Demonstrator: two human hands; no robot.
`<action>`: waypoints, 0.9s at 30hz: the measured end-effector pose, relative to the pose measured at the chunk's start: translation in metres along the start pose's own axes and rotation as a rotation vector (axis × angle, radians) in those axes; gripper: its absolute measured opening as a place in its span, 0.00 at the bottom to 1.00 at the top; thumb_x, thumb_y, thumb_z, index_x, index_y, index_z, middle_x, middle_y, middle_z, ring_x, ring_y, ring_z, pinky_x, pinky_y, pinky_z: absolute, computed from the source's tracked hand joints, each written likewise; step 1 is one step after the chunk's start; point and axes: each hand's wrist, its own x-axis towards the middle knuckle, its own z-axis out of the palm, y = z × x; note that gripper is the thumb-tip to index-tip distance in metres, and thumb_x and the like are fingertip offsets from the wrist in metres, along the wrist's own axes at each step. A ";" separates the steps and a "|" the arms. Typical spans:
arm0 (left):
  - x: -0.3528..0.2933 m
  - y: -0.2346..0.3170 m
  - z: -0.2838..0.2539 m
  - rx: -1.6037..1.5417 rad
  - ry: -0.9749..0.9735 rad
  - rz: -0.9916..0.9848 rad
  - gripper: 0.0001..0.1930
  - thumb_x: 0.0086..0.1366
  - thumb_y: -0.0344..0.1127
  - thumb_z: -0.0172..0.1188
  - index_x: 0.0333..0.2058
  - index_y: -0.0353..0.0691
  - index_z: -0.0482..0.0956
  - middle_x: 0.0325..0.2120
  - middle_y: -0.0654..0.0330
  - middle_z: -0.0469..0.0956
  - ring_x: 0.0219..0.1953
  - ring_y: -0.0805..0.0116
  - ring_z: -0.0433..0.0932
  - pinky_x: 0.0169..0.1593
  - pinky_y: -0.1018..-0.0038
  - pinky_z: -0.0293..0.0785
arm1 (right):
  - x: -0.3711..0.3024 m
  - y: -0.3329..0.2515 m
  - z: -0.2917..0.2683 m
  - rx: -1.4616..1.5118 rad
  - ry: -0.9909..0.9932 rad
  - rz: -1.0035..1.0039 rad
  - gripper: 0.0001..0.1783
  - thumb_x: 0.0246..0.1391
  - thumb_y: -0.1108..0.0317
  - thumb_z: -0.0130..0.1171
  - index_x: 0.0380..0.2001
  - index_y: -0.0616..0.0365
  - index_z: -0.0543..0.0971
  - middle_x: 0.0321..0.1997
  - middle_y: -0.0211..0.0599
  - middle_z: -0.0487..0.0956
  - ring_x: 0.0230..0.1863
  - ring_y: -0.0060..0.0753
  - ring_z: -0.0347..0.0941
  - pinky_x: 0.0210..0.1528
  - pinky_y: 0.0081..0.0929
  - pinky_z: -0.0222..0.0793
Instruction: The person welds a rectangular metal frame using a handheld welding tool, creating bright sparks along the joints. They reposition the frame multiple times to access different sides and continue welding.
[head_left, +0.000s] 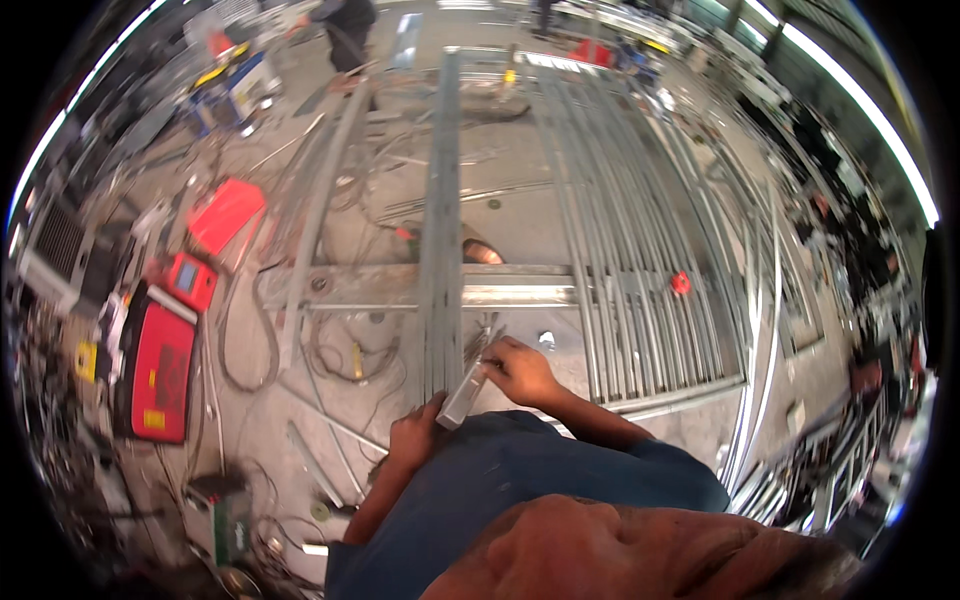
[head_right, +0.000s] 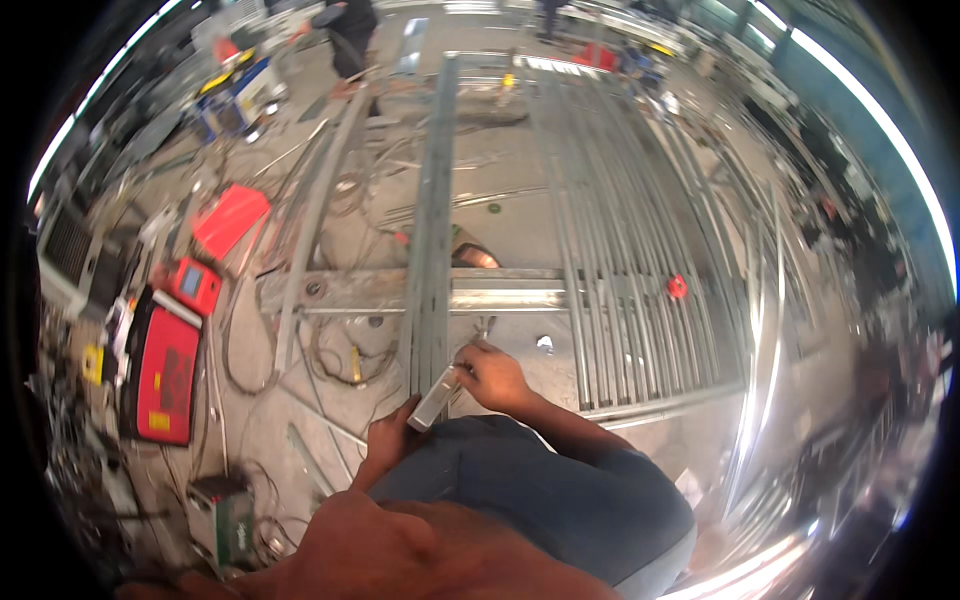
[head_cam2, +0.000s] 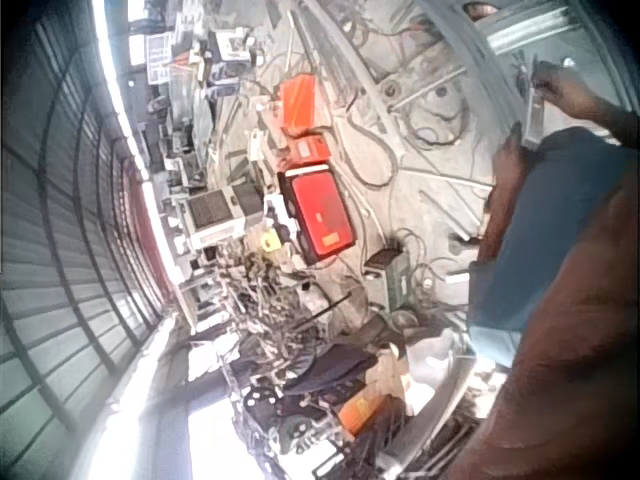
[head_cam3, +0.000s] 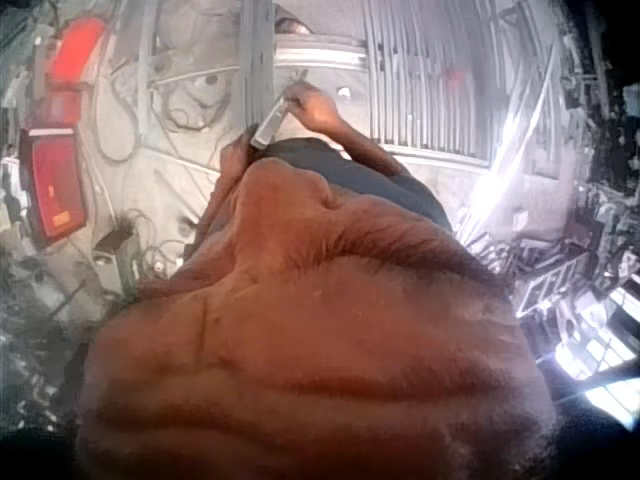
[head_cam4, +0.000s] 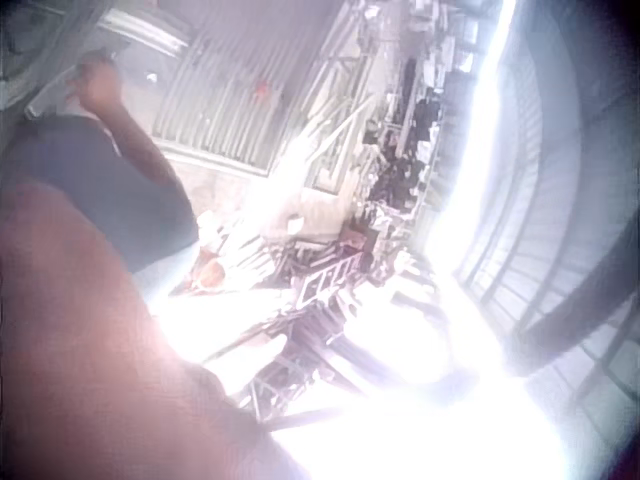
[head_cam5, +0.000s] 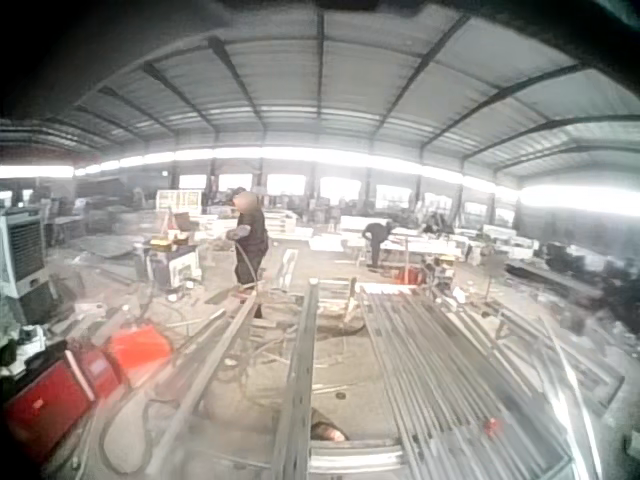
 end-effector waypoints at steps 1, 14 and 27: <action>-0.001 0.000 -0.001 0.010 -0.042 -0.025 0.35 0.54 0.44 0.70 0.60 0.49 0.70 0.33 0.51 0.83 0.32 0.49 0.84 0.33 0.56 0.79 | 0.001 -0.002 0.001 0.062 -0.006 0.006 0.14 0.51 0.59 0.65 0.38 0.55 0.79 0.40 0.42 0.80 0.44 0.48 0.79 0.43 0.41 0.75; -0.002 0.003 -0.004 0.001 -0.026 -0.080 0.37 0.52 0.43 0.71 0.61 0.49 0.69 0.33 0.50 0.83 0.31 0.47 0.83 0.34 0.55 0.80 | 0.012 -0.021 0.000 0.018 0.009 0.011 0.12 0.53 0.61 0.63 0.34 0.57 0.78 0.39 0.40 0.80 0.41 0.48 0.80 0.42 0.41 0.75; 0.001 0.000 0.001 0.049 0.015 -0.020 0.35 0.51 0.42 0.72 0.59 0.48 0.71 0.31 0.54 0.83 0.29 0.51 0.84 0.30 0.58 0.80 | 0.014 -0.015 -0.004 -0.120 -0.090 0.079 0.10 0.54 0.61 0.62 0.35 0.54 0.79 0.40 0.39 0.79 0.42 0.49 0.78 0.44 0.42 0.75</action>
